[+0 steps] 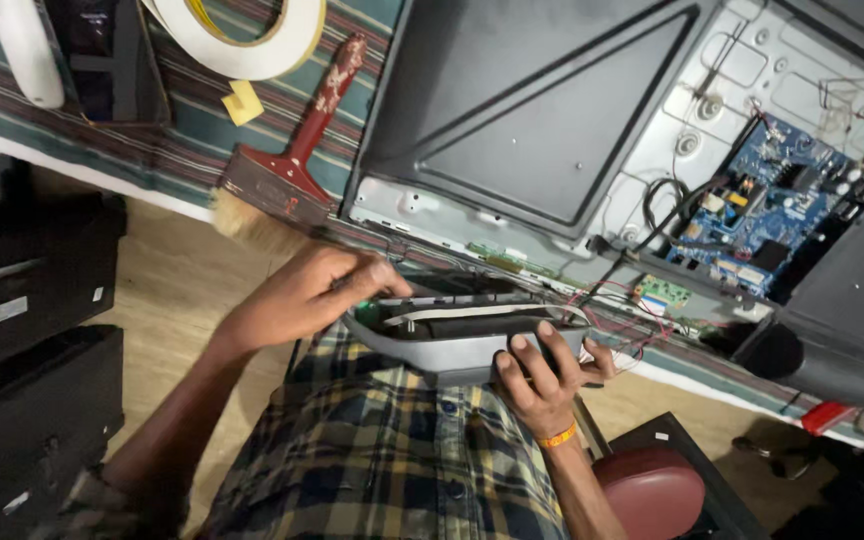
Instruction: The person connects a power cable to a disassembled television, then cleans a detached speaker with a brush. They reattach the speaker to the TV chassis and secure it in place.
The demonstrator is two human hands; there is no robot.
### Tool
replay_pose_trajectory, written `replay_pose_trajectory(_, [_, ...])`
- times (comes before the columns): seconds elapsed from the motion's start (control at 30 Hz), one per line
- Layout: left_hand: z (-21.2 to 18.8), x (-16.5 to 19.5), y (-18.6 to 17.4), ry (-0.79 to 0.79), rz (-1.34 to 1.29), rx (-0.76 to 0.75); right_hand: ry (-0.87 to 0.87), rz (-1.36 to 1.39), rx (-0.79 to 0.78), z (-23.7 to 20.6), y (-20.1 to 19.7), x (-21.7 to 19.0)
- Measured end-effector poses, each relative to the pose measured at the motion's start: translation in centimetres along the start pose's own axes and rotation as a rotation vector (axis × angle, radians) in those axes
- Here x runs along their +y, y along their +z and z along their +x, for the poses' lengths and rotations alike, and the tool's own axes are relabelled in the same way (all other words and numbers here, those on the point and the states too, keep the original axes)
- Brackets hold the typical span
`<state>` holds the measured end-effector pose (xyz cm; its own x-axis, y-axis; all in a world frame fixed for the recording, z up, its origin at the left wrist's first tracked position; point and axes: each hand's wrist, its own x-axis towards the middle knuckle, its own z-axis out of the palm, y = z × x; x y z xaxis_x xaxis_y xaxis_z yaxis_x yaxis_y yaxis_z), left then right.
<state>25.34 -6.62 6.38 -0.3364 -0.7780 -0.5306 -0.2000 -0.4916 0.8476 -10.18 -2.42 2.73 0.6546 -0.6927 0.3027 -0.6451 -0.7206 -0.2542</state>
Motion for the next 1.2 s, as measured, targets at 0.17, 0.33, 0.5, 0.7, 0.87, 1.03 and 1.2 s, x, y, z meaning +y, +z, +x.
replay_pose_trajectory(0.17, [-0.7,3.4,0.3,0.130,0.259,-0.204,-0.019,-0.027,0.028,-2.5,0.1,-0.8])
replay_pose_trajectory(0.33, [0.0,4.5,0.8,0.119,0.328,-0.322,-0.031,-0.056,0.011,-3.6,-0.3,-1.4])
replay_pose_trajectory(0.5, [-0.1,3.5,1.2,0.090,0.142,-0.414,-0.047,-0.029,0.098,-4.1,-0.4,-1.7])
replay_pose_trajectory(0.7, [-0.1,2.1,2.1,0.004,0.009,-0.365,-0.028,-0.024,0.109,-4.8,-0.3,-2.0])
replay_pose_trajectory(0.87, [-0.4,1.3,2.6,-0.037,0.017,-0.322,-0.014,-0.025,0.133,-5.0,-0.1,-2.4])
replay_pose_trajectory(1.03, [-0.2,1.5,3.7,0.112,0.323,-0.315,-0.071,-0.024,0.161,-4.7,-0.1,-2.4])
replay_pose_trajectory(1.2, [0.2,1.6,5.5,0.119,0.556,-0.322,-0.088,-0.034,0.139,-4.9,-0.2,-2.1])
